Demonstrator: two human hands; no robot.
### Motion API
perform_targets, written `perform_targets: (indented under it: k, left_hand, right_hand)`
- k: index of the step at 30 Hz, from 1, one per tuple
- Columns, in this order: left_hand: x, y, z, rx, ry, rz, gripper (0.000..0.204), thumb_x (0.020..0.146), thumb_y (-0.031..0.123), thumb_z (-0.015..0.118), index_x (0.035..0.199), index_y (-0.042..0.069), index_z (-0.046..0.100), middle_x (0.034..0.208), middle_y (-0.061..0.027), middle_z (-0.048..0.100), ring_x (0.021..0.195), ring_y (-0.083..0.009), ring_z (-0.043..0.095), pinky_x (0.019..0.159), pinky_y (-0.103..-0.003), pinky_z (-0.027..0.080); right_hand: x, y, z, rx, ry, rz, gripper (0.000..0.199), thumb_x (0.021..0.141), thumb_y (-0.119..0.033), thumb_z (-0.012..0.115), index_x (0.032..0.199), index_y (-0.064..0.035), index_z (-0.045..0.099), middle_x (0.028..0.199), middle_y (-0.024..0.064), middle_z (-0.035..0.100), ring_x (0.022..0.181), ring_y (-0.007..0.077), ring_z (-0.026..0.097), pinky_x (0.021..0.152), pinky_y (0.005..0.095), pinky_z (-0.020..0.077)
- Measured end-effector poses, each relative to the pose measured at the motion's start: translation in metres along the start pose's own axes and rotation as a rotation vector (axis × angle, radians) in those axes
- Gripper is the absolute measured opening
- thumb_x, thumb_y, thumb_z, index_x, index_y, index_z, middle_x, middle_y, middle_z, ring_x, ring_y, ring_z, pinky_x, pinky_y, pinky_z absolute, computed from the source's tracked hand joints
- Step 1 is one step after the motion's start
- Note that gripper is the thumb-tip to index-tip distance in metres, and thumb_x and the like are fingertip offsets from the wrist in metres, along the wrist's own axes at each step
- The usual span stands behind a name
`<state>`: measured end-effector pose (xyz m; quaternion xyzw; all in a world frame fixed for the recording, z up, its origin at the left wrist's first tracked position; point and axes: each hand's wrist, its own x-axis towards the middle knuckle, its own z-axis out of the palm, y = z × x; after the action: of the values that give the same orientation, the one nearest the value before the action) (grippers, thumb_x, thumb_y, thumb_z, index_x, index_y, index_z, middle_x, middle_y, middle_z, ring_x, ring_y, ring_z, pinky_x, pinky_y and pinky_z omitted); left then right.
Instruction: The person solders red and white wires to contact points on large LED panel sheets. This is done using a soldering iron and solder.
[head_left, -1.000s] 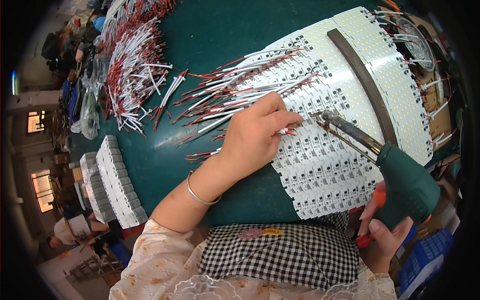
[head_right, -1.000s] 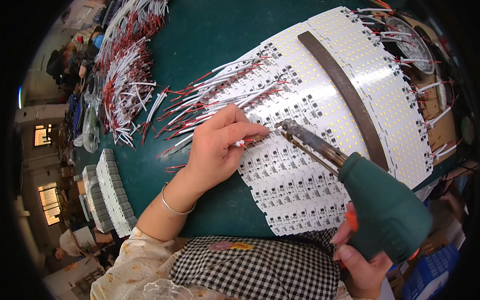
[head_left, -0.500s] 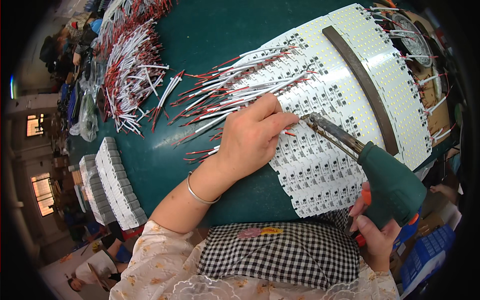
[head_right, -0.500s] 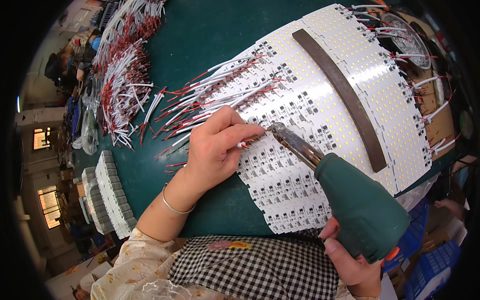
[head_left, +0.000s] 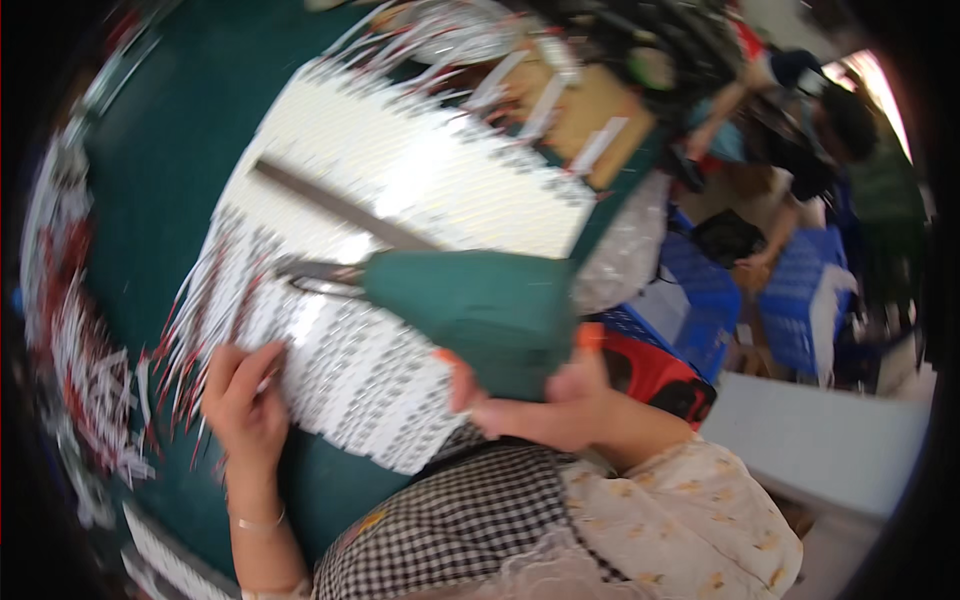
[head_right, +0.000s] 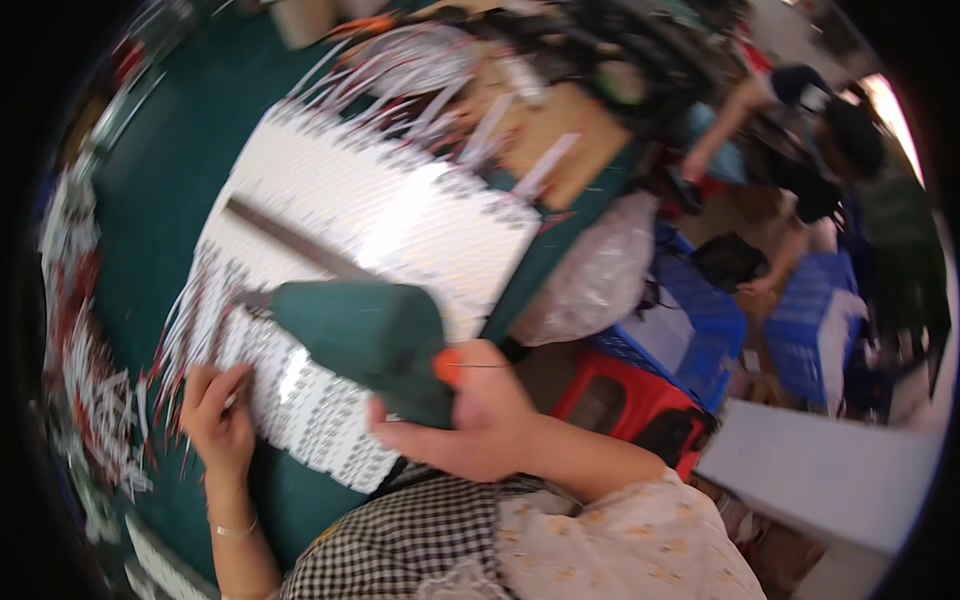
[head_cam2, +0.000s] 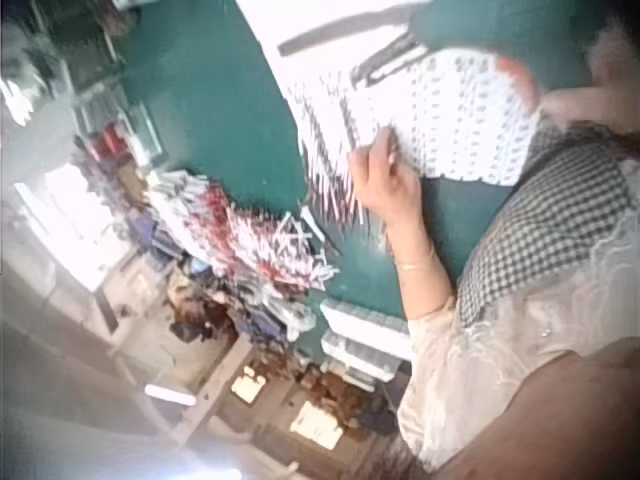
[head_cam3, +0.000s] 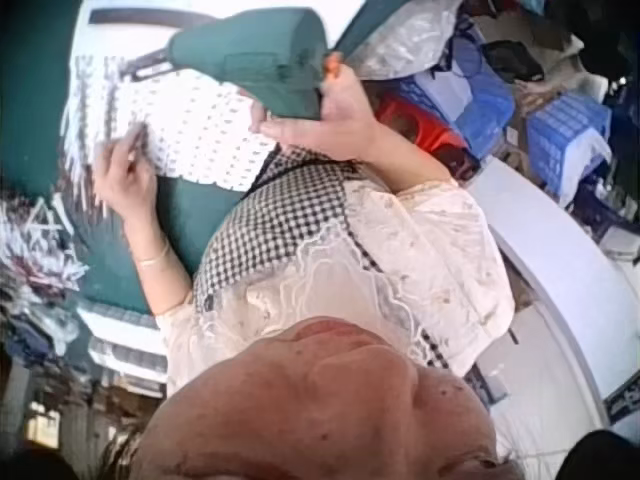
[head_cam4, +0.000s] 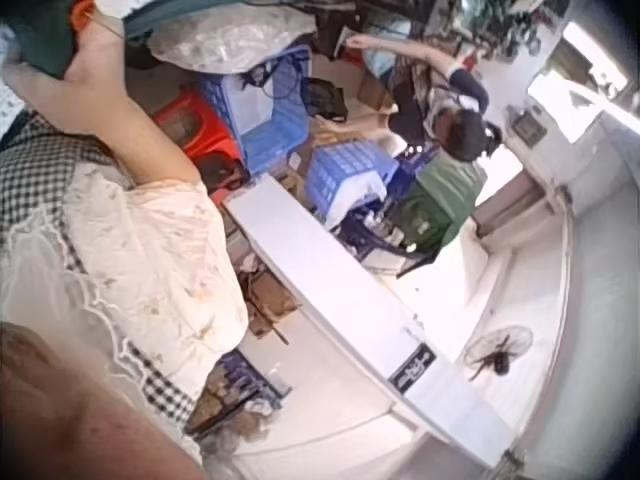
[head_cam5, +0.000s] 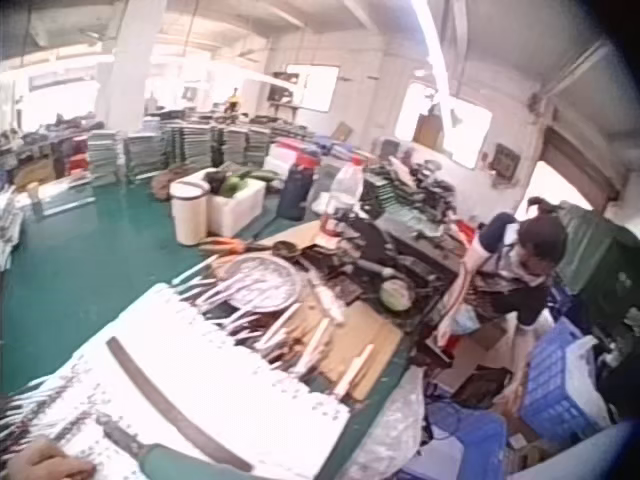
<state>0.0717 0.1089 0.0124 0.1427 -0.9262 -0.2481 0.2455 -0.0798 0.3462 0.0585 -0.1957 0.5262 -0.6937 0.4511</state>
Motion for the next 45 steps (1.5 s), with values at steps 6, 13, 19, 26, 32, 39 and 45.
perform_targets:
  k: [6, 13, 19, 26, 32, 39, 45]
  left_hand:
    - [0.003, 0.005, 0.003, -0.006, -0.004, 0.089, 0.031, 0.067, -0.014, 0.058, 0.092, 0.001, 0.066, 0.071, -0.0084, 0.049, 0.062, -0.0197, 0.048, 0.053, -0.027, 0.038]
    - [0.003, 0.005, -0.004, -0.082, -0.053, -0.001, 0.016, 0.083, -0.003, 0.055, 0.097, -0.002, 0.063, 0.079, -0.0106, 0.055, 0.071, -0.0204, 0.052, 0.061, -0.028, 0.042]
    - [0.002, 0.0, -0.015, 0.045, 0.134, 0.084, 0.017, 0.089, -0.002, 0.049, 0.101, -0.004, 0.06, 0.078, -0.0096, 0.054, 0.07, -0.017, 0.05, 0.062, -0.026, 0.042]
    - [-0.008, 0.009, -0.023, -0.161, 0.221, -0.058, 0.01, 0.095, 0.003, 0.046, 0.091, -0.001, 0.055, 0.077, -0.0022, 0.048, 0.065, -0.0078, 0.04, 0.055, -0.02, 0.031]
    - [-0.001, 0.023, -0.017, -0.01, 0.133, 0.051, 0.009, 0.091, 0.001, 0.05, 0.085, -0.005, 0.054, 0.077, -0.0069, 0.053, 0.064, -0.0115, 0.043, 0.053, -0.023, 0.031]
    - [0.002, 0.022, -0.017, -0.045, 0.164, 0.011, 0.01, 0.092, 0.002, 0.049, 0.087, -0.005, 0.055, 0.077, -0.0079, 0.053, 0.068, -0.0134, 0.047, 0.057, -0.025, 0.036]
    - [0.001, 0.048, -0.018, -0.233, 0.062, -0.038, 0.019, 0.085, 0.012, 0.06, 0.092, -0.005, 0.06, 0.077, -0.008, 0.055, 0.068, -0.0146, 0.05, 0.058, -0.024, 0.036]
  right_hand:
    - [-0.004, 0.005, -0.013, -0.037, -0.014, -0.148, 0.038, 0.079, 0.002, 0.064, 0.115, 0.0014, 0.051, 0.092, 0.0081, 0.062, 0.069, 0.008, 0.056, 0.058, 0.0219, 0.0464]
    - [-0.007, 0.007, -0.021, -0.009, -0.009, -0.226, 0.033, 0.08, -0.002, 0.064, 0.11, 0.0022, 0.052, 0.09, 0.0066, 0.062, 0.063, 0.0083, 0.055, 0.054, 0.0222, 0.0451]
    - [-0.007, 0.008, -0.02, 0.001, -0.001, -0.265, 0.033, 0.08, -0.003, 0.064, 0.11, 0.0018, 0.05, 0.089, 0.0088, 0.061, 0.062, 0.0097, 0.055, 0.054, 0.0232, 0.0458]
    - [-0.006, 0.013, -0.017, 0.038, -0.003, -0.272, 0.035, 0.081, -0.005, 0.064, 0.112, 0.001, 0.048, 0.089, 0.0111, 0.061, 0.06, 0.0109, 0.056, 0.054, 0.0241, 0.0465]
    - [-0.006, 0.011, -0.015, 0.01, -0.009, -0.236, 0.037, 0.081, -0.004, 0.063, 0.115, 0.0014, 0.048, 0.09, 0.0108, 0.061, 0.06, 0.0109, 0.057, 0.055, 0.0244, 0.0472]
    - [0.0, 0.01, -0.009, 0.029, 0.051, -0.301, 0.014, 0.082, -0.009, 0.063, 0.089, 0.0003, 0.055, 0.066, 0.0033, 0.057, 0.053, 0.0078, 0.055, 0.049, 0.0228, 0.0446]
    - [0.005, 0.019, -0.001, 0.094, 0.001, -0.342, 0.024, 0.085, -0.005, 0.059, 0.107, -0.0004, 0.049, 0.087, 0.0059, 0.058, 0.067, 0.0082, 0.054, 0.058, 0.0226, 0.0453]
